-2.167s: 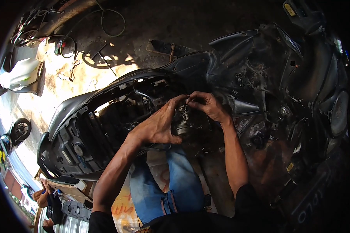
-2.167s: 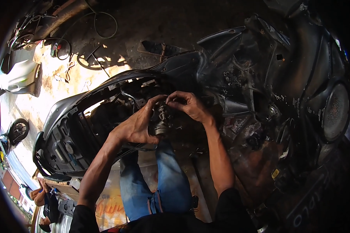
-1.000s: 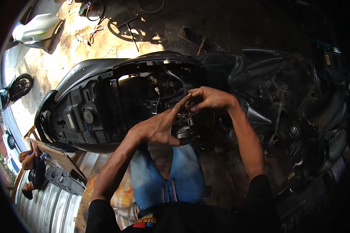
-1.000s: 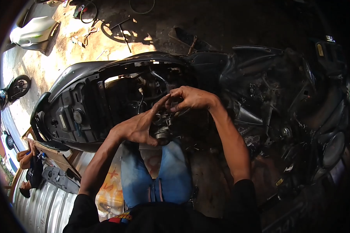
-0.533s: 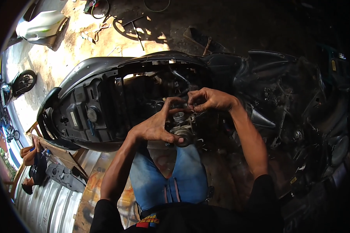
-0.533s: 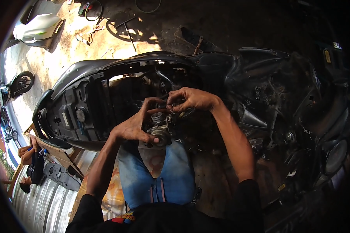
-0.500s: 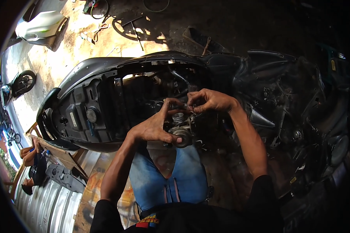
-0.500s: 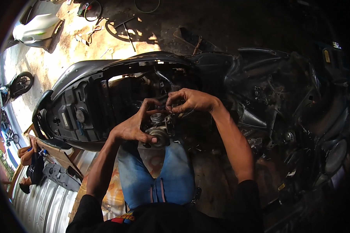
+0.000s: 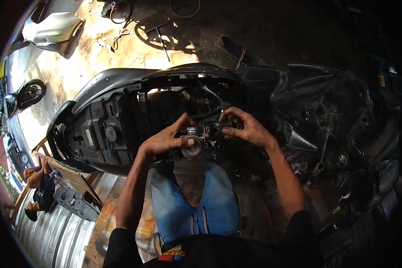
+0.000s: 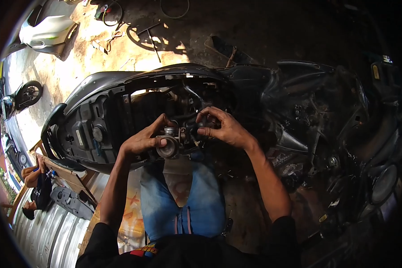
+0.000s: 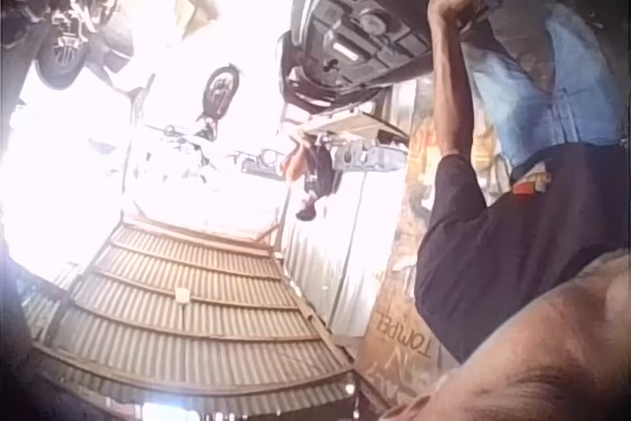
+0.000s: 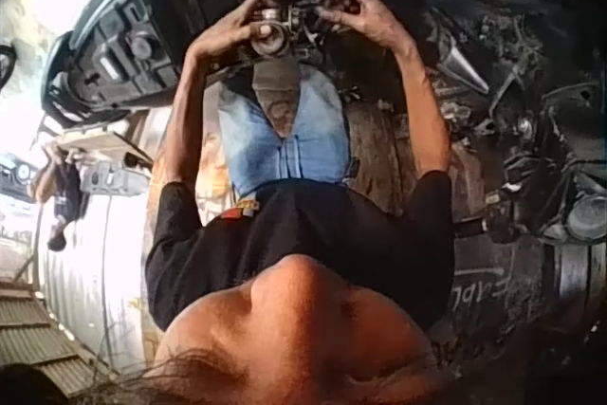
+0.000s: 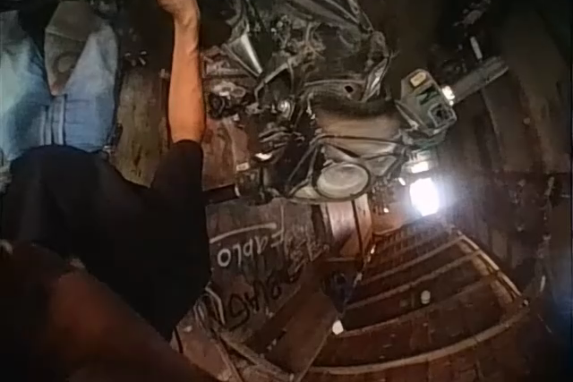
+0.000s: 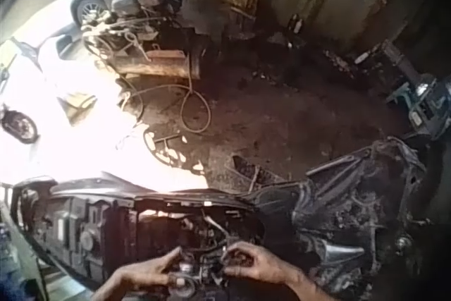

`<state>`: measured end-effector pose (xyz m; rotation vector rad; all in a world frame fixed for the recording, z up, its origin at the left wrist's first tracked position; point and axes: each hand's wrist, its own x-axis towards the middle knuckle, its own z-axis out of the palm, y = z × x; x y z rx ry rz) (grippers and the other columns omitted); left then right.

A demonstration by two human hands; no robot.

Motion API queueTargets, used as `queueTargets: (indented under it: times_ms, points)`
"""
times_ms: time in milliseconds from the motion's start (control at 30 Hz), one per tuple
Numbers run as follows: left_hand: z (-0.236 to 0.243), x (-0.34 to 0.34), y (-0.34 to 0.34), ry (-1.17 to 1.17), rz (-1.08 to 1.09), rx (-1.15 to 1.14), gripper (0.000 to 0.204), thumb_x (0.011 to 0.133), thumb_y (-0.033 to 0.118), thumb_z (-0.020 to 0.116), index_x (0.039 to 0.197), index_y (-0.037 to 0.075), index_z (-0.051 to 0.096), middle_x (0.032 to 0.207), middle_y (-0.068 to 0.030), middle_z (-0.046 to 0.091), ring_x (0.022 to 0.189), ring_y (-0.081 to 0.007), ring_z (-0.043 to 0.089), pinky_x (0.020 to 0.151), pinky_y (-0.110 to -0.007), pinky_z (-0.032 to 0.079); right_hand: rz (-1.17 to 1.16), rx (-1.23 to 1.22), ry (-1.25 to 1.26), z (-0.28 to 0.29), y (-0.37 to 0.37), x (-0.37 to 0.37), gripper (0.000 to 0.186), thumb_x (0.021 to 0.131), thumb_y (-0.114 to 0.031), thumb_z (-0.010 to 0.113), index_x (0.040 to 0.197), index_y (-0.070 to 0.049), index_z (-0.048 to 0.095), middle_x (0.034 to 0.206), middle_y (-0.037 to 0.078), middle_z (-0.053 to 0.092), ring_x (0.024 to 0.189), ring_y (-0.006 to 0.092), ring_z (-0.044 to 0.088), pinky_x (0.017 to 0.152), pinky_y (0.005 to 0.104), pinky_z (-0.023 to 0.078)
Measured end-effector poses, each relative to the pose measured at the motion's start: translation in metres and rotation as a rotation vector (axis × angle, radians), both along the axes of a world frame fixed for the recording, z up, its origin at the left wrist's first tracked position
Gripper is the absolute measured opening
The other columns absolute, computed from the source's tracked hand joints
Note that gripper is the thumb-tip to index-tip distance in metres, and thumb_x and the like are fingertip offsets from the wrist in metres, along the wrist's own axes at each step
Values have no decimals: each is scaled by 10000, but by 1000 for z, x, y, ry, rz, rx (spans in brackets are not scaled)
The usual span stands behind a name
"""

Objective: The person is disassembling and inspecting motorcycle engine components, specifically the carburetor and associated lines.

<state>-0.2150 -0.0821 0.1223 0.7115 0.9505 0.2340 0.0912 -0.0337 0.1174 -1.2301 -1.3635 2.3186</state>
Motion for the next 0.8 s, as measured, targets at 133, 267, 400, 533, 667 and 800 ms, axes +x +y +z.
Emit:
queueTargets:
  times_ms: [133, 267, 400, 533, 667, 800]
  points:
    - [-19, -12, 29, 156, -360, 15, 1163, 815, 674, 702, 1553, -72, 200, 1604, -271, 275, 1512, -344, 266, 1235, -413, 234, -78, 221, -179, -16, 2, 3, 182, 971, -188, 705, 1065, -32, 718, 985, -5, 672, 939, 106, 611, 878, 281, 487]
    - [-20, -19, 50, -71, -194, 91, 1002, 871, 585, 695, 1573, -2, 287, 1542, -215, 421, 1459, -302, 360, 1205, -420, 275, -446, 359, -543, -57, 19, 15, 250, 1045, -227, 587, 1138, -38, 721, 942, 28, 673, 878, 133, 613, 832, 287, 482]
    - [-12, -25, 69, -136, -13, 120, 667, 868, 547, 678, 1275, 40, 526, 1208, -92, 579, 1165, -192, 508, 1038, -347, 374, -52, 273, -521, -86, 20, 9, 306, 1001, -278, 646, 1216, -79, 736, 1019, 95, 768, 968, 169, 705, 898, 296, 505]
    - [-8, -33, 77, -100, 20, 172, 640, 867, 565, 691, 1232, 59, 547, 1173, -98, 600, 1145, -195, 522, 1033, -356, 382, 234, 26, -428, -108, 26, 0, 264, 960, -273, 674, 1158, -138, 784, 914, 21, 772, 764, 111, 632, 795, 335, 513]
    - [-24, -38, 79, 18, -25, 176, 765, 872, 606, 682, 1349, 33, 506, 1268, -109, 584, 1221, -218, 512, 1067, -354, 369, 258, -132, -150, -121, 15, 1, 300, 976, -258, 617, 1155, -77, 777, 1059, 74, 757, 919, 160, 649, 931, 302, 487]
    - [-51, -38, 90, 101, -171, 162, 952, 868, 642, 672, 1551, 49, 374, 1521, -186, 469, 1445, -292, 386, 1203, -435, 273, 51, -297, -293, -116, -1, 5, 397, 1060, -387, 506, 1154, -118, 783, 1101, 101, 750, 1120, 219, 646, 1003, 340, 468]
